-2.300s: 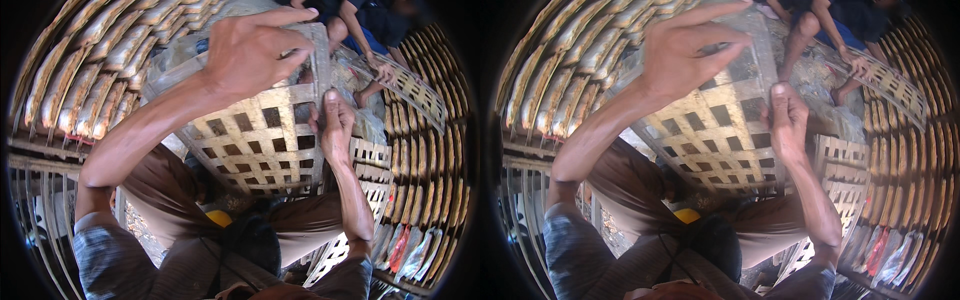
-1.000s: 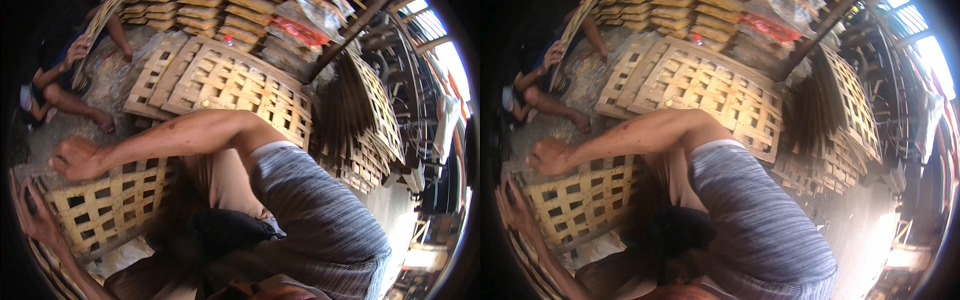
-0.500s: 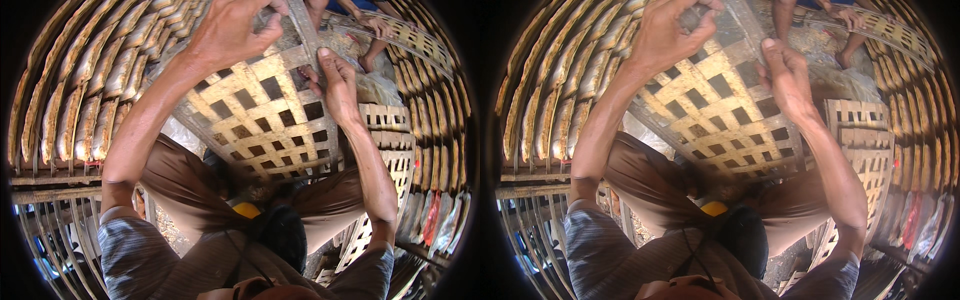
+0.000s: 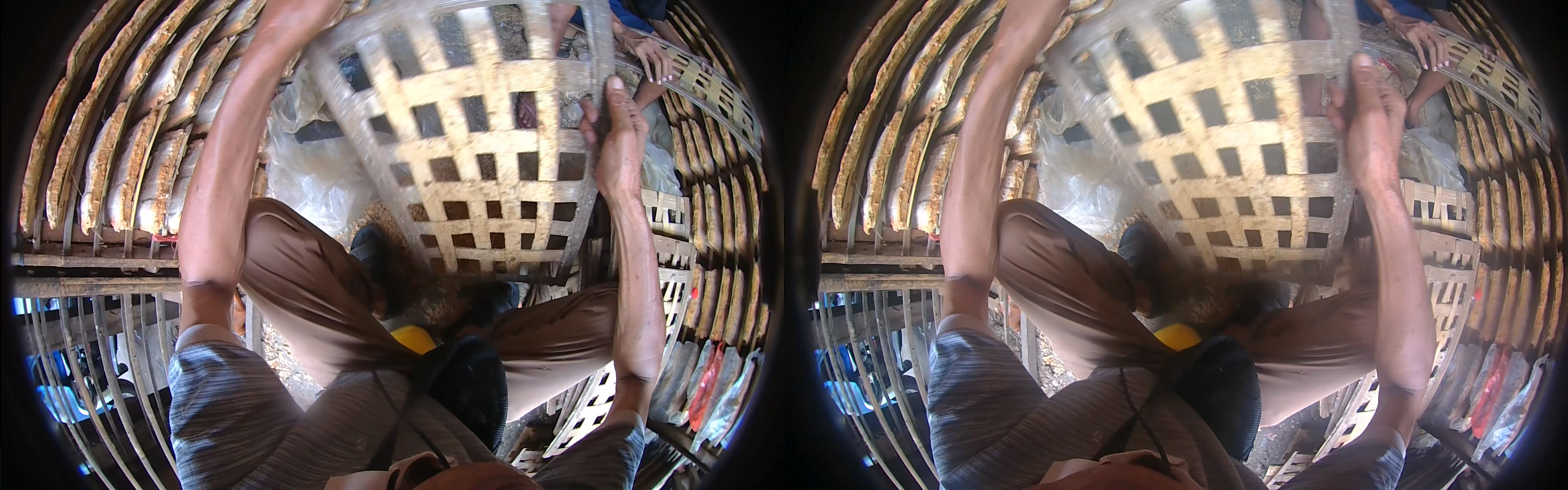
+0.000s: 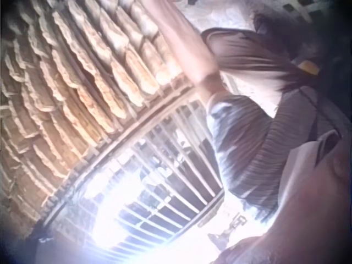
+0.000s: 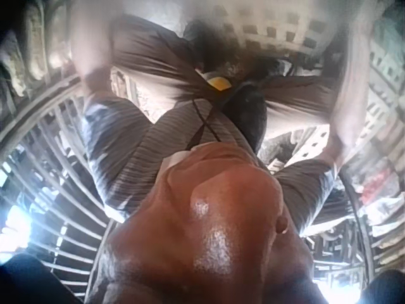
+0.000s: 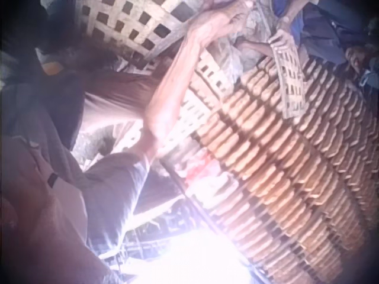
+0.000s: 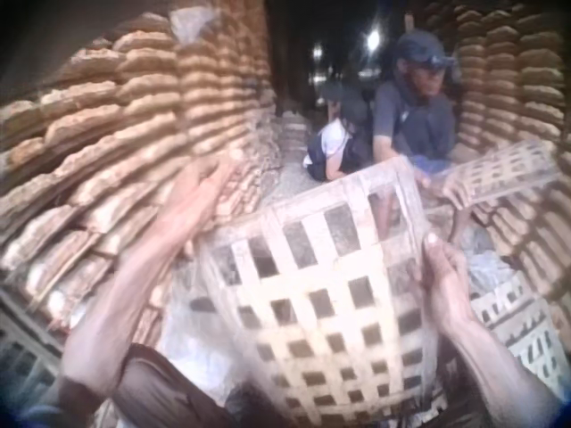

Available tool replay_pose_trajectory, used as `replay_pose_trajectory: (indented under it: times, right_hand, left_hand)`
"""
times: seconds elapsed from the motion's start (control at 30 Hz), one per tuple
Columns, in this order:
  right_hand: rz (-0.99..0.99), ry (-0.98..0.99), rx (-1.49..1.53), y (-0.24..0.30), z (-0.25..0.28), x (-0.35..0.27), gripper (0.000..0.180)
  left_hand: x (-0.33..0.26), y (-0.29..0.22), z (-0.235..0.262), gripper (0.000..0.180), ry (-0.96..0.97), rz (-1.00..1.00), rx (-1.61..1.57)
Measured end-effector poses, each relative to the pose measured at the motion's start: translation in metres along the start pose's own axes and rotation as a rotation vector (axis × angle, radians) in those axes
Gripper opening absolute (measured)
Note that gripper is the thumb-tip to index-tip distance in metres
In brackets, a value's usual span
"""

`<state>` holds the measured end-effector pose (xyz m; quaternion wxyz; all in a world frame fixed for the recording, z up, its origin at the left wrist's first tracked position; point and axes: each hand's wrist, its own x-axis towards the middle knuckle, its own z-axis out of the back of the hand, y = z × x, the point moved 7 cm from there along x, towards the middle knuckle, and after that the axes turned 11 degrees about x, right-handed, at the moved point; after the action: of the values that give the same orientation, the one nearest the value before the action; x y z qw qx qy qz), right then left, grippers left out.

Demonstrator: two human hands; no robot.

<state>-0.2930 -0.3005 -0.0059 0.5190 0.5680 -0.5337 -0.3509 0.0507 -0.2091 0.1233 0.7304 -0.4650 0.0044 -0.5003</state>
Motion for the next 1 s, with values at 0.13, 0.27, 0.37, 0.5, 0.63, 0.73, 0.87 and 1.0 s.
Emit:
replay_pose_trajectory:
  times: [0.13,0.27,0.37,0.5,0.63,0.73,0.87,1.0]
  right_hand:
    - [0.110,-0.143,0.195,0.006,0.046,0.026,0.038]
    - [0.160,-0.230,0.261,0.015,0.049,0.027,0.041]
    - [0.123,-0.214,0.194,0.006,0.063,0.036,0.046]
    - [0.117,-0.122,0.179,0.004,0.058,0.035,0.045]
    - [0.051,0.135,0.128,0.008,0.013,0.013,0.042]
    - [-0.129,0.215,-0.097,-0.025,0.013,0.009,0.050]
    - [-0.122,0.101,0.009,-0.031,0.013,0.020,0.049]
    - [-0.204,0.016,0.012,-0.057,0.025,0.023,0.056]
  left_hand:
    - [0.007,0.084,-0.040,0.072,0.388,0.216,-0.322]
    - [-0.036,0.100,-0.096,0.093,0.669,0.264,-0.507]
    - [-0.065,0.081,-0.108,0.076,0.541,0.201,-0.477]
    - [-0.069,0.067,-0.090,0.057,0.327,0.267,-0.482]
    - [-0.041,0.073,-0.064,0.058,0.137,0.295,-0.433]
    - [-0.025,0.076,-0.053,0.056,0.074,0.344,-0.464]
    - [-0.015,0.086,-0.061,0.055,0.352,0.346,-0.707]
    - [-0.068,0.091,-0.086,0.051,0.767,0.469,-0.433]
